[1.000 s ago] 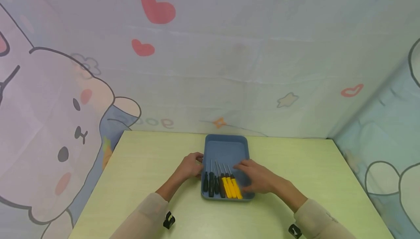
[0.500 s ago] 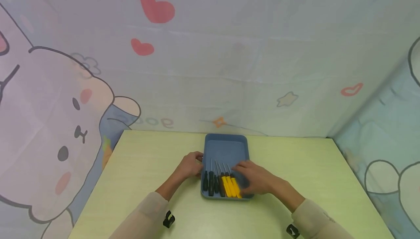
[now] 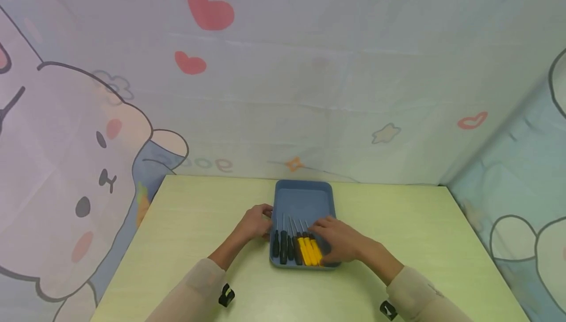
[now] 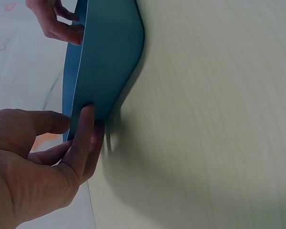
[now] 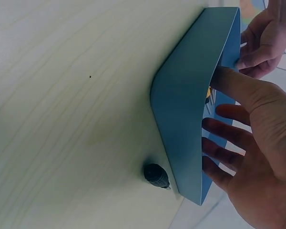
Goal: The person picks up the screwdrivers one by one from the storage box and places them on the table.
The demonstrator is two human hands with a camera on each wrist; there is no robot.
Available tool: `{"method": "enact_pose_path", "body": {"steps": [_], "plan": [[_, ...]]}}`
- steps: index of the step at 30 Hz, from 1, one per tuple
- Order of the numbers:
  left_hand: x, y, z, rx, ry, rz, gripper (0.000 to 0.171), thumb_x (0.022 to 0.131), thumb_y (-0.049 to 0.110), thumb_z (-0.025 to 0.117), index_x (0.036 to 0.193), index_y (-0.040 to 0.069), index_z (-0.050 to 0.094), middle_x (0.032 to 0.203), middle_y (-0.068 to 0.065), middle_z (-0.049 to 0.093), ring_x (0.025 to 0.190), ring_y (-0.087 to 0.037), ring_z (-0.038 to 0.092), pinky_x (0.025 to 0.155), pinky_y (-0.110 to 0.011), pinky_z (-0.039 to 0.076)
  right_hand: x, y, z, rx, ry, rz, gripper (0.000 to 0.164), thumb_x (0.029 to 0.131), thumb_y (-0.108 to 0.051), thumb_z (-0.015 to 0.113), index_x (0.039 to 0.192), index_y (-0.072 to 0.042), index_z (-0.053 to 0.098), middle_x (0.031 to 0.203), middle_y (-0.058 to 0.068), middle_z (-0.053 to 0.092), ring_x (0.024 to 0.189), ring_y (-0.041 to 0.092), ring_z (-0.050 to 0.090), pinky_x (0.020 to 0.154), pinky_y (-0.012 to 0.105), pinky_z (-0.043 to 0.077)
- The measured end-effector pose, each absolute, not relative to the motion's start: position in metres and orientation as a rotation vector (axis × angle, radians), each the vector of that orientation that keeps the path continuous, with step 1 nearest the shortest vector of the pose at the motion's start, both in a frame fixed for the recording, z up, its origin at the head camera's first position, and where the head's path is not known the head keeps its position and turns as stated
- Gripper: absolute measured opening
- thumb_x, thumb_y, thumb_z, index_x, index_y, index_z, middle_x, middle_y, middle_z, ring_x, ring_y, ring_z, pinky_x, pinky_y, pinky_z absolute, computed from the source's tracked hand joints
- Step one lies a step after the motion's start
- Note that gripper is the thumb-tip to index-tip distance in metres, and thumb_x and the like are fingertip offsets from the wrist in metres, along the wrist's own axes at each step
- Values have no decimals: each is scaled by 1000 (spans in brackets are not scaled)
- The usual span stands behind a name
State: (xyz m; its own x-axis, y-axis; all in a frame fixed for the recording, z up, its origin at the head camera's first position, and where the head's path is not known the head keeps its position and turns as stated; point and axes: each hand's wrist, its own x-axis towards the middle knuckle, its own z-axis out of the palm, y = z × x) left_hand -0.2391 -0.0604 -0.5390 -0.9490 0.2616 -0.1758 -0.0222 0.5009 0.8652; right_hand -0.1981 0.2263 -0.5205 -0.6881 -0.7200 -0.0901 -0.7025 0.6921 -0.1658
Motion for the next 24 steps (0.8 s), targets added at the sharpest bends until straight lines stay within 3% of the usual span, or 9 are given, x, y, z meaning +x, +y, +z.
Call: {"method": "enact_pose_path", "body": {"steps": [24], "plan": [[-239,-61,-538,205,2476,1408,56,85,-5,61,141,-11,58,123,-25,68,79,-28,74,63,-35,63,-199,221,-525,-1139,2715,-58,80,78,-42,93,142,-5,65,131,7,62,121,28,56,105,44,51]]}}
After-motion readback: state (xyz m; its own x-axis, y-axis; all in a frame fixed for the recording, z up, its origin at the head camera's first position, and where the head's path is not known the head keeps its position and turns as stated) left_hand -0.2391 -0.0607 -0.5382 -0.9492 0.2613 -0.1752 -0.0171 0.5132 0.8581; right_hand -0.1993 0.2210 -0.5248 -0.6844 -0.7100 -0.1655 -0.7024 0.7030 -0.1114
